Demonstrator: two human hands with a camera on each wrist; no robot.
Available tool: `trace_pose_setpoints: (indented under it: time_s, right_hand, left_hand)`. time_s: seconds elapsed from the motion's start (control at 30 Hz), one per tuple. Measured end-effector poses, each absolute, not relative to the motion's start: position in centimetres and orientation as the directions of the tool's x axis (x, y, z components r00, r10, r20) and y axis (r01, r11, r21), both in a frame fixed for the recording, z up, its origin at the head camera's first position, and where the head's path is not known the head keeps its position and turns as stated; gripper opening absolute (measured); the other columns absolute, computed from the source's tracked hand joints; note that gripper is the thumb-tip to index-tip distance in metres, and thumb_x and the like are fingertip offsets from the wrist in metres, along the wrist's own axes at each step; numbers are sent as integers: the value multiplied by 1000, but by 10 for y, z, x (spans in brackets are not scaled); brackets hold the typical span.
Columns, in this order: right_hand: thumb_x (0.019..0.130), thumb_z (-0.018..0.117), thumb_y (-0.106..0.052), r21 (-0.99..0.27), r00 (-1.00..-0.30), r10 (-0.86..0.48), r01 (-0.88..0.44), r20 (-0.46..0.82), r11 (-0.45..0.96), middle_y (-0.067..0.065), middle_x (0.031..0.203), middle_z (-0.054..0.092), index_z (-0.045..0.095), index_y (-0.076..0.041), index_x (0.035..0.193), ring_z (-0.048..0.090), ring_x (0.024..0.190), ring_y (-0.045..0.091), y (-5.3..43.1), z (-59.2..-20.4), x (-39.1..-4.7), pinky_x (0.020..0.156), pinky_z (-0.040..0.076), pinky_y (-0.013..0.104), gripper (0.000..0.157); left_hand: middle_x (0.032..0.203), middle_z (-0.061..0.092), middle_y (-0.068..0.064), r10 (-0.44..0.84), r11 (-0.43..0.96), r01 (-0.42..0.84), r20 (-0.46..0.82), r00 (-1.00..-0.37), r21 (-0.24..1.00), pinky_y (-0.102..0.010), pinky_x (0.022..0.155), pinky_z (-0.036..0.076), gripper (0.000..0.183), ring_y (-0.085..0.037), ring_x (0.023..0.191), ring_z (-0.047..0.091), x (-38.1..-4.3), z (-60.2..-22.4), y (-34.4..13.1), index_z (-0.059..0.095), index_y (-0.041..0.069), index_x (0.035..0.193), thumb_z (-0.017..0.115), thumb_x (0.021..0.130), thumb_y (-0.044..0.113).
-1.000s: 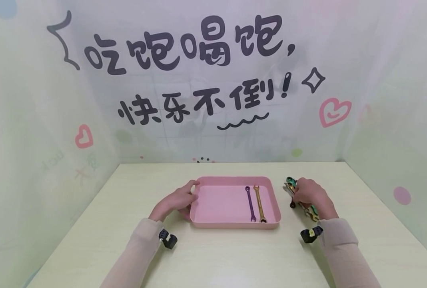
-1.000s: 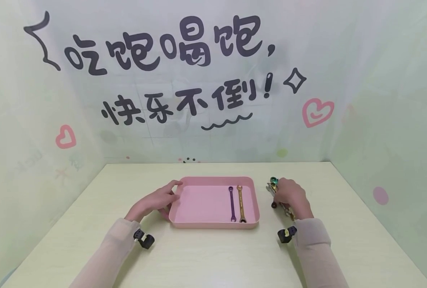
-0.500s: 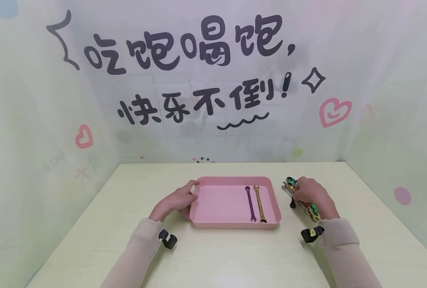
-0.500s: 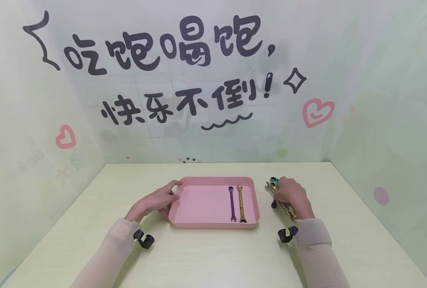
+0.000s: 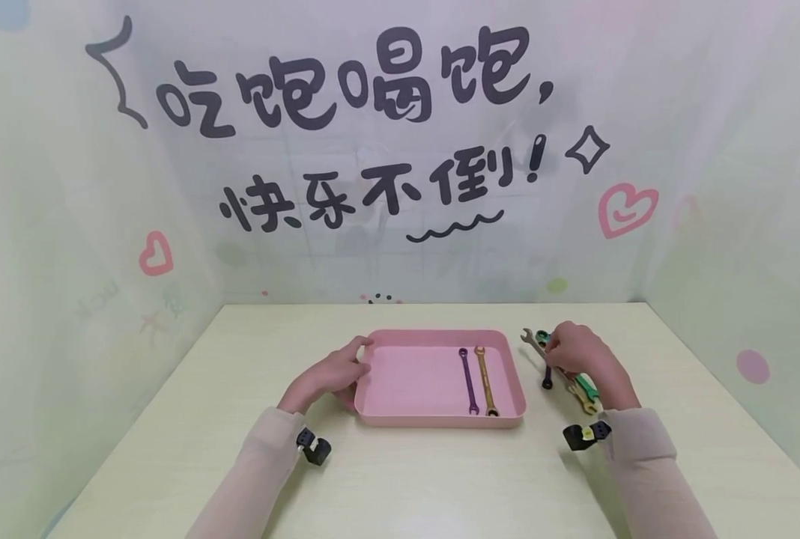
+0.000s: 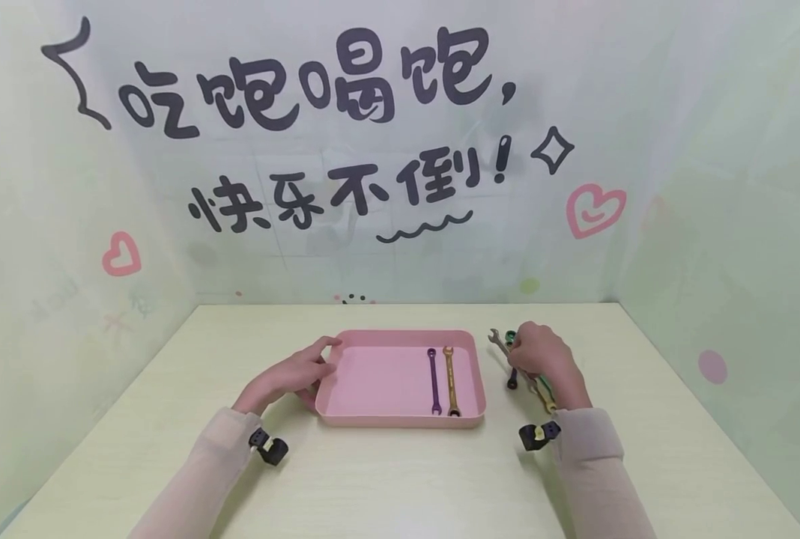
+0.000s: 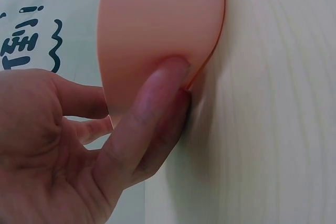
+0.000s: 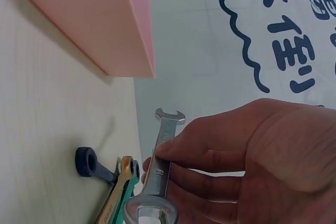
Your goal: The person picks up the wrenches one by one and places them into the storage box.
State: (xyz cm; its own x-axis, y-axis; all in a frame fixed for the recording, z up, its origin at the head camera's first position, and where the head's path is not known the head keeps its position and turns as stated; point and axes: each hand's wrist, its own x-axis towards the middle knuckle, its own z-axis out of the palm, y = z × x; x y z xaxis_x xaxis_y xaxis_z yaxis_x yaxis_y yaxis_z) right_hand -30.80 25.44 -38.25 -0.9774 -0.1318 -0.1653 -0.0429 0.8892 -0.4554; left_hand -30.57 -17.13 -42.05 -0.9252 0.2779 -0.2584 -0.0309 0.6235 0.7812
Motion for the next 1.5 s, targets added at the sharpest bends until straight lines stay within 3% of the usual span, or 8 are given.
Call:
trace_pose_setpoints:
  time_s: [0.4,0.87,1.17,1.5]
  right_hand:
    - [90,65,-4,-587,-974,-170,-51,-150,808,15,88,70,71,7,101,66,72,20,249,-382,-309,63,64,33,16]
    - [90,67,-5,-625,-972,-196,-73,-130,777,9,83,67,71,7,101,62,71,18,246,-383,-312,62,62,30,17]
    - [91,68,-6,-672,-973,-193,-57,-130,739,12,85,68,70,9,108,63,70,19,243,-384,-310,64,63,31,23]
    - [92,68,-7,-689,-972,-202,-66,-119,722,11,85,69,70,9,109,62,70,18,241,-381,-310,67,64,33,23]
  left_hand:
    - [111,63,-20,263,623,-58,-279,-923,780,-38,56,65,58,-26,72,72,-303,-420,-172,26,18,162,45,108,16]
    - [110,64,-19,281,629,-23,-255,-925,777,-37,56,64,58,-24,74,71,-303,-419,-173,26,16,162,44,107,15]
    - [109,64,-20,288,630,-12,-248,-925,777,-38,54,64,59,-24,65,72,-304,-419,-171,25,14,162,44,107,12]
    - [110,64,-21,289,629,-16,-253,-923,777,-37,55,64,59,-25,69,71,-301,-417,-170,25,13,162,45,107,13]
